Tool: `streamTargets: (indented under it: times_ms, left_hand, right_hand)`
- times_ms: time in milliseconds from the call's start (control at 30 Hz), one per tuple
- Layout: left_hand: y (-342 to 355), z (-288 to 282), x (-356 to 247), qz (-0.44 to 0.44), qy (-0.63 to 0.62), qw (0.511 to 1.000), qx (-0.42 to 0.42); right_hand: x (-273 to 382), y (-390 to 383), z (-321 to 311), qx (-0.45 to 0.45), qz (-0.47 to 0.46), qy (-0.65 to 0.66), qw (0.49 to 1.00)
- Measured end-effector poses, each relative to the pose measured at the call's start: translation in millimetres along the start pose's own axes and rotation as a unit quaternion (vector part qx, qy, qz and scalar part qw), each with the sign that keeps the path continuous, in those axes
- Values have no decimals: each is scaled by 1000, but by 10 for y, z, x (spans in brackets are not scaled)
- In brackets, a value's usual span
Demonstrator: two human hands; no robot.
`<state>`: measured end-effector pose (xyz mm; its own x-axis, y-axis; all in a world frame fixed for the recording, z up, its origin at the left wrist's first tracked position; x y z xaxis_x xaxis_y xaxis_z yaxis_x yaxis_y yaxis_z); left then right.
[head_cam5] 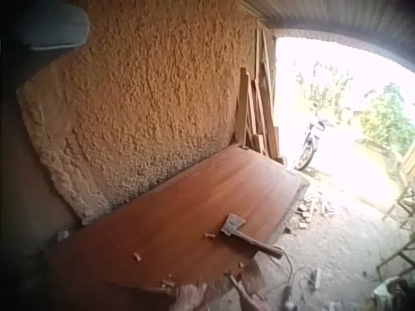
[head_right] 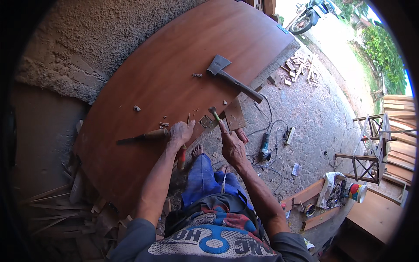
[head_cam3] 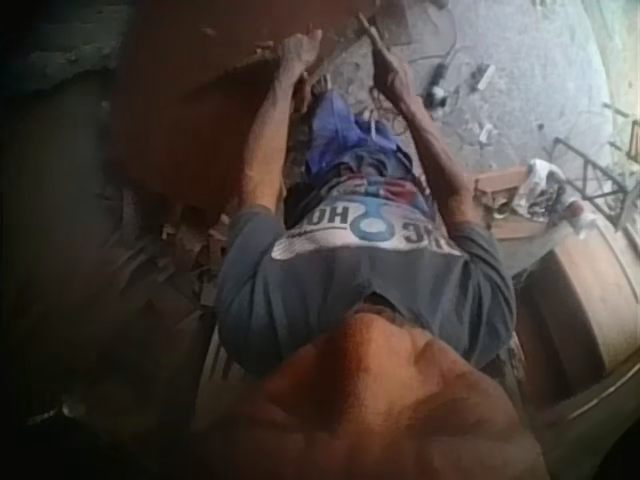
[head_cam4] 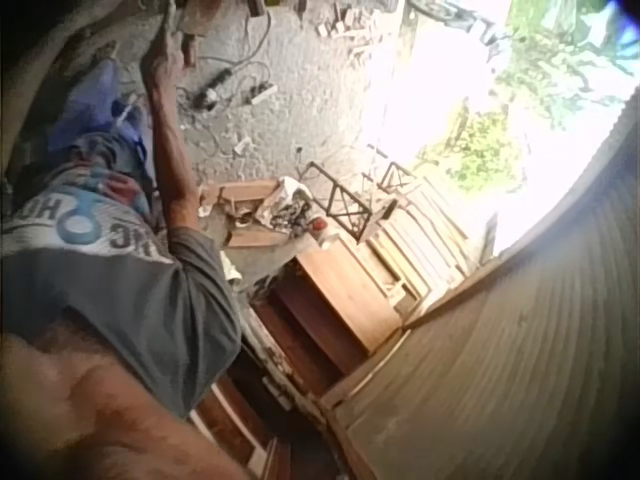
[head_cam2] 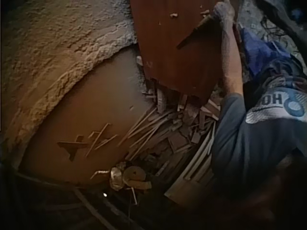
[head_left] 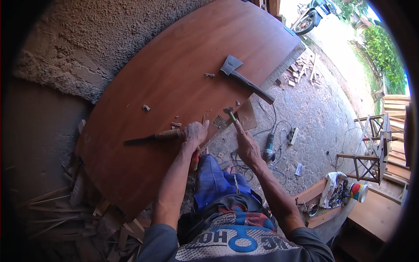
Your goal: The person sits on the floor sorting through a pile of nails and hardware on a sack. They then move to a large wooden board and use a screwdriver and hammer to remove and adjust a metal hinge, chipping away wood around the fixture.
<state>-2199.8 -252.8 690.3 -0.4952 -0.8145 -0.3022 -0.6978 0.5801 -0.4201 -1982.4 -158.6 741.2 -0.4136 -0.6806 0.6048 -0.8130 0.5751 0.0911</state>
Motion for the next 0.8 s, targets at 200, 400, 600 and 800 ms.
streamTargets:
  times_ms: [200,400,600,800]
  left_hand:
    - [-104,-185,209,-50,-295,954,33]
    - [-340,-8,-30,-141,-678,704,157]
    - [-595,355,-548,-171,-793,536,233]
    - [-837,968,-877,-164,-834,380,365]
  right_hand:
    - [54,980,-143,-5,-75,-78,994]
    - [255,1664,-52,-41,-154,-172,972]
    - [723,400,-361,347,63,151,923]
    - [865,297,-851,329,0,-80,941]
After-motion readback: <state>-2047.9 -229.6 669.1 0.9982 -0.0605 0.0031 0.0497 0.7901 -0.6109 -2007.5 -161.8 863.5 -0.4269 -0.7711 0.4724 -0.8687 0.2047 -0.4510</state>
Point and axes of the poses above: each hand's wrist, its own y-axis towards the middle knuckle, its own z-axis out of the palm, x = y × z, the point moved 6 cm from there along y, towards the middle knuckle, and after that the axes turned 4 degrees about -z, right-handed, at the moved point
